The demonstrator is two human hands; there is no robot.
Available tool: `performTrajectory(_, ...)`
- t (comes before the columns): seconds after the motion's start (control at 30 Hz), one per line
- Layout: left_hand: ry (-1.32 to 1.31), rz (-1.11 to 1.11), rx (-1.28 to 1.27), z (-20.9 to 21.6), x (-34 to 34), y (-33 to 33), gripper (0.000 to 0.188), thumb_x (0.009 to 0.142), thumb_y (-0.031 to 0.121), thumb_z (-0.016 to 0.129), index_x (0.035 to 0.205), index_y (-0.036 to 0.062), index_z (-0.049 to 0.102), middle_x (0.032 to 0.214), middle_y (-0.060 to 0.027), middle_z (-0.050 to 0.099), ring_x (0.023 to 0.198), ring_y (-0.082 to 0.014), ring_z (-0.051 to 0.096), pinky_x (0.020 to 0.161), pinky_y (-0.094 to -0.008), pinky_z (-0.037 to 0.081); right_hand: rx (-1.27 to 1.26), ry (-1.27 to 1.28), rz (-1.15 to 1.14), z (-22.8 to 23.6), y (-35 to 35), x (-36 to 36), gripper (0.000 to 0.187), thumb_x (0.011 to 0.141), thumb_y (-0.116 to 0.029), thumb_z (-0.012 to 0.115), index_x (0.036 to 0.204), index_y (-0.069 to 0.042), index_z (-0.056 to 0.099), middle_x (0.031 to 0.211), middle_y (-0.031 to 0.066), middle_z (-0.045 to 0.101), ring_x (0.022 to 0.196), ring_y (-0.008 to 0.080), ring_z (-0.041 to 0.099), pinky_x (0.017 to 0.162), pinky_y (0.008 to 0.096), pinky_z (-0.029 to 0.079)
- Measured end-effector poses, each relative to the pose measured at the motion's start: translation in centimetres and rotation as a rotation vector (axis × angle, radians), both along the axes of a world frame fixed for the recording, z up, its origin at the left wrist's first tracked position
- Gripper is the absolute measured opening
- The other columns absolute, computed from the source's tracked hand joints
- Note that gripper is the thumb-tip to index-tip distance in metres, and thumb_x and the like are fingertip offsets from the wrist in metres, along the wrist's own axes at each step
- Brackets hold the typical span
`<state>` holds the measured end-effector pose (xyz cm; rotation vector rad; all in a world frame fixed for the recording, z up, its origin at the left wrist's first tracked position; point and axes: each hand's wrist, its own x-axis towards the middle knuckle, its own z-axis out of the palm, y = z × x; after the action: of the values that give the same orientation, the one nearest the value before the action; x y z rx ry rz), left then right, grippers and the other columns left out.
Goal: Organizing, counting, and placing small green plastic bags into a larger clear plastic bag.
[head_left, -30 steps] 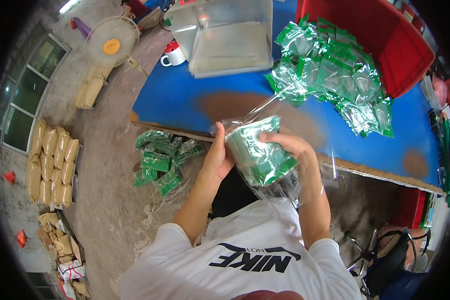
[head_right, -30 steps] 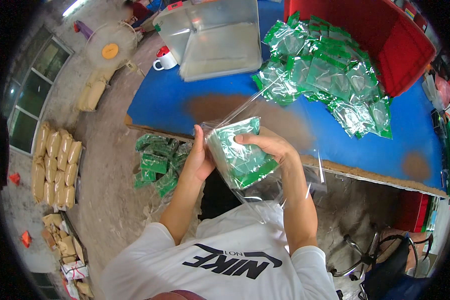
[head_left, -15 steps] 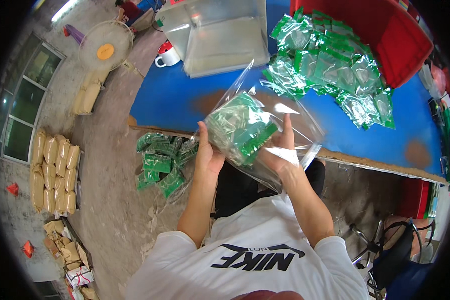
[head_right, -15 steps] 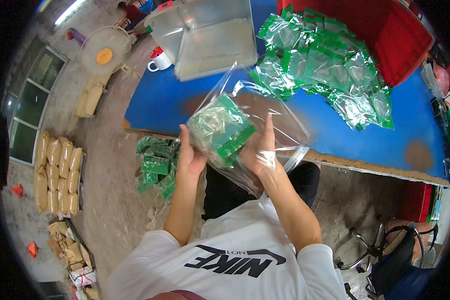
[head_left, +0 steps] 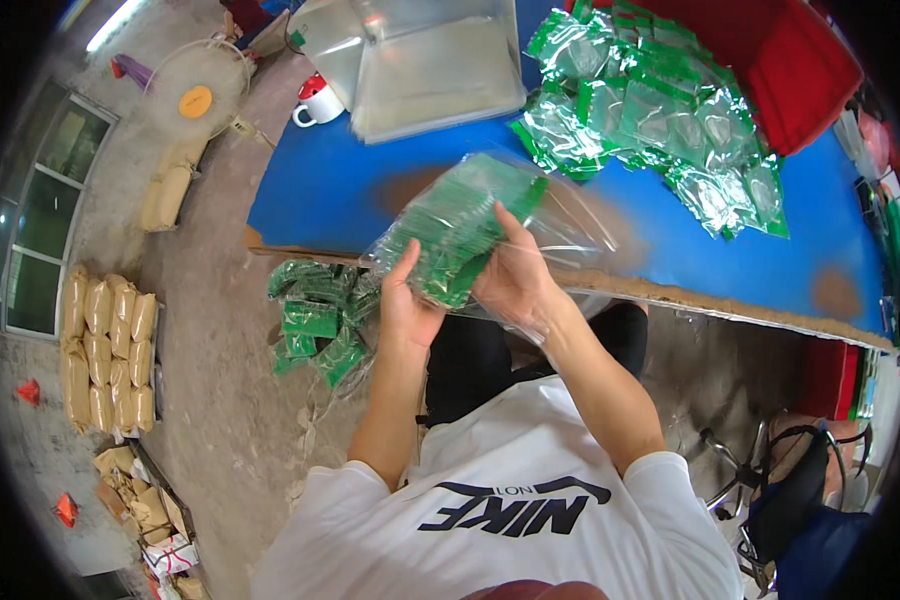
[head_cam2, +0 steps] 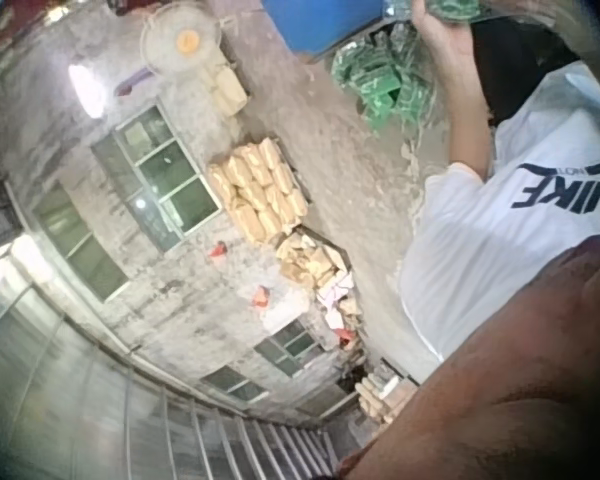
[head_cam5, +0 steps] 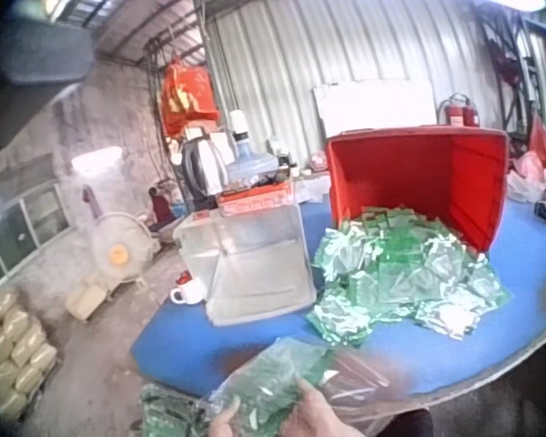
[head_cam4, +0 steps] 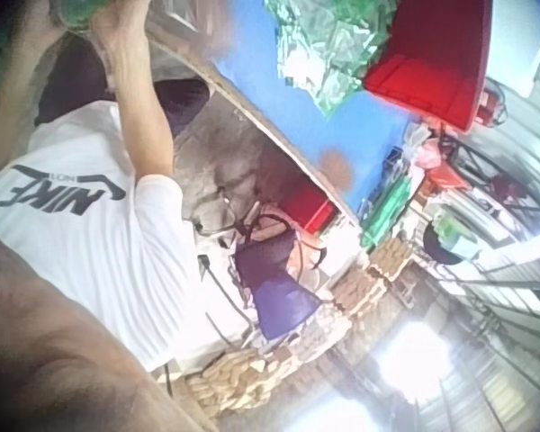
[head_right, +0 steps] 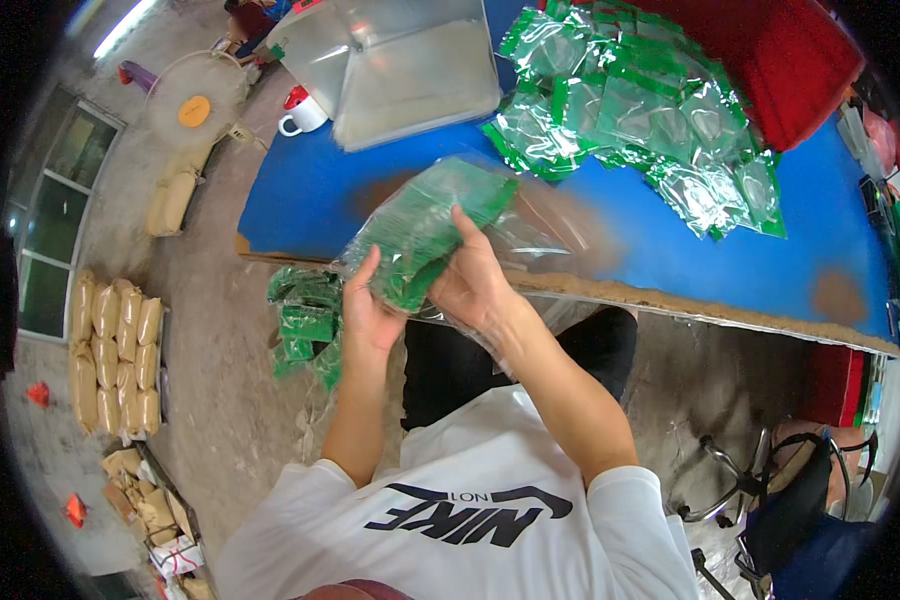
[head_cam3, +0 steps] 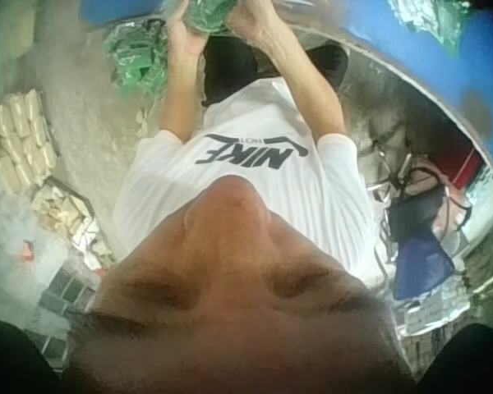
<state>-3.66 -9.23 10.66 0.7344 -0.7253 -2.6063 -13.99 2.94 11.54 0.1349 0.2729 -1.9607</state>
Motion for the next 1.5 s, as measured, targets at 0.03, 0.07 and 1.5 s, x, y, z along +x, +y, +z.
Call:
performTrajectory(0.03,-0.001,-0.001,0.002,0.2,0.3,-0.3,0.038,0.097,0.027,0.063,0.126,0.0030,0.058,0.125,-0.0108,0.064,0.115,-0.0255,0.061,0.099,-0.0421,0.049,0.002,-0.001,-0.001,-0.1,0.4,-0.2,0.057,0.103,-0.048,0.043,0.140,-0.005,0.047,0.142,0.0145,0.053,0.129,0.0317,0.052,0.110,0.0507,0.039)
performTrajectory(0.07,-0.001,-0.006,0.009,0.4,0.7,-0.4,0.038,0.097,0.027,0.062,0.127,0.0030,0.058,0.125,-0.0108,0.064,0.115,-0.0255,0.061,0.098,-0.0422,0.049,0.025,0.034,0.018,-0.3,1.1,-0.4,0.056,0.104,-0.046,0.042,0.141,-0.004,0.045,0.143,0.0153,0.051,0.129,0.0325,0.052,0.110,0.0520,0.038)
performTrajectory(1.5,-0.027,-0.640,-2.455,-1.6,-10.6,-7.2,0.054,0.102,0.039,0.048,0.151,0.0167,0.041,0.158,-0.0123,0.034,0.147,-0.0373,0.026,0.121,-0.0536,0.012,0.150,1.153,0.502,-4.8,5.1,11.5,0.039,0.103,-0.020,0.055,0.134,0.002,0.054,0.117,0.0124,0.068,0.100,0.0161,0.067,0.090,0.0303,0.054)
